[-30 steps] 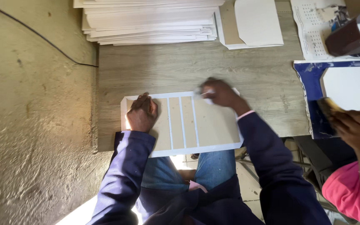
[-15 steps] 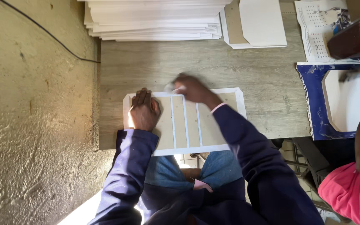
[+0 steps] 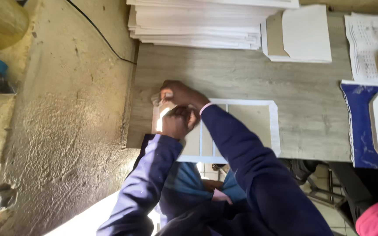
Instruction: The person repeatedly picks up white paper frames with beige inserts, wipes them with a cloth, and places them on a stack. The person also wipes a plain white sheet of paper and adds it to the stack.
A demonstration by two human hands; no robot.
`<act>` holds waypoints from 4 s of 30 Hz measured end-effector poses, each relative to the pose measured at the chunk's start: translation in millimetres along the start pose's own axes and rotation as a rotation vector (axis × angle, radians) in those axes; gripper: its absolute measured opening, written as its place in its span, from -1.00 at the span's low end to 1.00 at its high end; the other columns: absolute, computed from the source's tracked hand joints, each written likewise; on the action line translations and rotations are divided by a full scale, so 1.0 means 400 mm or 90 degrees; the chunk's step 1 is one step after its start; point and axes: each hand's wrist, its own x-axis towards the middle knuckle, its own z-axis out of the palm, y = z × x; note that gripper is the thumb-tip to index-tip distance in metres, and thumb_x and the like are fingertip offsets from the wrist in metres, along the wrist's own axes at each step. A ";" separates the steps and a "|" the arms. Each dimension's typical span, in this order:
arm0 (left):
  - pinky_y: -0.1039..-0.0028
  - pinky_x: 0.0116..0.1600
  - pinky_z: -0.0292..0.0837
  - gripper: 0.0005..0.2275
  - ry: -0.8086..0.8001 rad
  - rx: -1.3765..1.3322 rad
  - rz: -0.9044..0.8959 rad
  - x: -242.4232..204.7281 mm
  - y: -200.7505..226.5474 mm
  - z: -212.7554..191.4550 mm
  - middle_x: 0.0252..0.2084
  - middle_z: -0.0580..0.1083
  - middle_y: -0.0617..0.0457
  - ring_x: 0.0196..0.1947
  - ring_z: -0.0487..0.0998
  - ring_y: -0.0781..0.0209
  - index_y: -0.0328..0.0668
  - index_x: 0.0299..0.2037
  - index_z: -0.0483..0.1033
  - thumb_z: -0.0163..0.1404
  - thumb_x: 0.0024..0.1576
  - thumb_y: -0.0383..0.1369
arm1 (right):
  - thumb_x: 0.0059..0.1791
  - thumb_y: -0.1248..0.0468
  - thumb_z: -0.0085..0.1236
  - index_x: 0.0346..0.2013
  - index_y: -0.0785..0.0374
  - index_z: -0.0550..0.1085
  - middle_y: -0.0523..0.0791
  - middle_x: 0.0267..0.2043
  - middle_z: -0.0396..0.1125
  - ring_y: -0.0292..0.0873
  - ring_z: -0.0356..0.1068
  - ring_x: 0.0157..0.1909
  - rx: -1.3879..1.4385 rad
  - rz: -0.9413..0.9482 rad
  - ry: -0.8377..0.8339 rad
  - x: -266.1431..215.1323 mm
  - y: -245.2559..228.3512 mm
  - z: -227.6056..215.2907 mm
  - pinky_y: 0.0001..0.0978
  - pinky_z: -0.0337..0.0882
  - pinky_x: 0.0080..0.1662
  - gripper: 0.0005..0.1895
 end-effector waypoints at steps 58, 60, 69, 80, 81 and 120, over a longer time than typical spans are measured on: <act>0.09 0.14 0.47 -0.81 -0.529 0.020 -0.213 0.269 -0.190 0.054 -0.19 0.70 0.19 -0.06 0.72 -0.02 0.28 -0.12 0.75 0.17 0.08 -0.19 | -0.09 -0.48 0.20 0.16 0.11 0.54 0.05 0.15 0.44 0.29 0.36 0.32 -0.502 0.588 0.071 -0.580 0.073 -0.315 0.28 0.32 0.27 -0.15; 0.05 0.12 0.48 -0.78 -0.520 0.104 -0.160 0.264 -0.147 0.123 -0.15 0.69 0.16 -0.03 0.70 -0.05 0.26 -0.08 0.73 0.12 0.10 -0.24 | -0.13 -0.56 0.19 0.15 0.10 0.55 0.02 0.13 0.45 0.23 0.37 0.29 -0.565 0.529 0.036 -0.486 0.041 -0.278 0.21 0.29 0.28 -0.08; 0.09 0.33 0.39 -0.88 -0.321 0.021 -0.014 0.173 0.136 0.111 -0.18 0.57 0.03 -0.08 0.65 0.00 -0.05 -0.13 0.71 0.11 0.21 -0.38 | -0.16 -0.25 0.49 -0.02 0.04 0.44 -0.09 0.07 0.25 0.11 0.17 0.31 -0.353 0.463 0.051 -0.406 -0.045 -0.165 0.13 0.05 0.41 -0.35; 0.19 0.44 0.35 -0.58 -0.088 -0.008 -0.038 0.135 0.168 0.064 0.27 0.57 -0.11 0.31 0.56 -0.08 -0.20 0.21 0.63 -0.02 0.16 -0.27 | 0.23 0.11 0.06 0.12 0.37 0.59 0.19 0.16 0.47 0.20 0.49 0.24 -0.596 0.316 0.140 -0.476 -0.104 -0.029 0.02 0.38 0.32 -0.62; 0.19 0.44 0.35 -0.58 -0.087 -0.010 -0.038 0.132 0.165 0.067 0.27 0.57 -0.11 0.31 0.56 -0.08 -0.20 0.21 0.63 -0.02 0.16 -0.27 | 0.23 0.11 0.06 0.12 0.37 0.59 0.19 0.16 0.47 0.20 0.49 0.24 -0.598 0.317 0.140 -0.472 -0.097 -0.058 0.02 0.38 0.32 -0.62; 0.32 0.20 0.56 -0.67 -0.041 0.072 -0.056 0.093 0.011 -0.006 0.03 0.67 -0.05 0.09 0.70 -0.03 -0.13 -0.01 0.73 0.07 0.05 -0.27 | -0.01 -0.47 0.05 0.30 0.28 0.49 0.23 0.18 0.46 0.32 0.46 0.26 -0.716 0.501 0.063 -0.616 -0.058 -0.210 0.29 0.23 0.34 -0.05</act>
